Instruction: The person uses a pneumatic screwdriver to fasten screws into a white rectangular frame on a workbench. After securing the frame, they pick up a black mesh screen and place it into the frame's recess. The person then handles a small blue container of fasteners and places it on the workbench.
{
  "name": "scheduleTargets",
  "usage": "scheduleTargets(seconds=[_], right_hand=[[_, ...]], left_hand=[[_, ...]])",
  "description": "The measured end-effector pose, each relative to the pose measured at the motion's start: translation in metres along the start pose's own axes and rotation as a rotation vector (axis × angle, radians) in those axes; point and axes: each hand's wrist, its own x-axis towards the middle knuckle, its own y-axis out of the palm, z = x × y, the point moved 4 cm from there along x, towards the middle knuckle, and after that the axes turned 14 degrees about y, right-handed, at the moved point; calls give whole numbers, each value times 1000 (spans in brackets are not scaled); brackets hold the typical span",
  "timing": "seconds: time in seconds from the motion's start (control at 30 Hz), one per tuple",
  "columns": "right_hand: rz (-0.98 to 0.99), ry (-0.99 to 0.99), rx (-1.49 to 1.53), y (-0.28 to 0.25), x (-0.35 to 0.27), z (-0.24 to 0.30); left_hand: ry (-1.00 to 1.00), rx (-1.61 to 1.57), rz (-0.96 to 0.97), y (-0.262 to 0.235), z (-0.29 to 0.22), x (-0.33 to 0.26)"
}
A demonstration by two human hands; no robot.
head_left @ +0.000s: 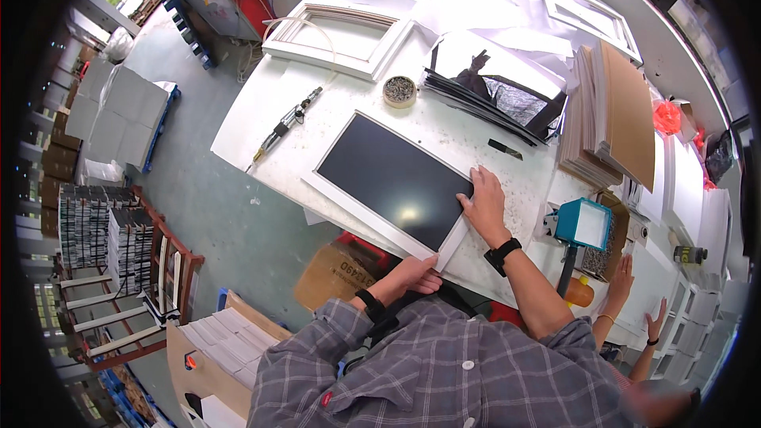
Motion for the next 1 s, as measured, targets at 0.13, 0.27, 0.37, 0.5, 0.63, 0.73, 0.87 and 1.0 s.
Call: scheduleTargets(seconds=[0.13, 0.27, 0.37, 0.5, 0.63, 0.73, 0.87, 1.0], right_hand=[[27, 13, -89, 0, -3, -4], [105, -74, -214, -8, -10, 32], [194, -141, -194, 6, -19, 40], [307, -110, -201, 11, -24, 43], [329, -107, -226, 16, -20, 46], [269, -97, -172, 15, -19, 40], [241, -53, -14, 4, -15, 40], [83, 28, 340, -72, -54, 42]], left_hand=[[465, 745, -172, -37, -75, -27], [1111, 1468, -573, -125, -166, -25], [965, 1715, -440, -178, -200, 6], [820, 1846, -204, -195, -210, 26], [862, 1813, -87, -195, -222, 32], [905, 1736, -71, -205, -218, 45], [869, 1712, -88, -210, -219, 44], [932, 1702, -99, -150, -230, 41]])
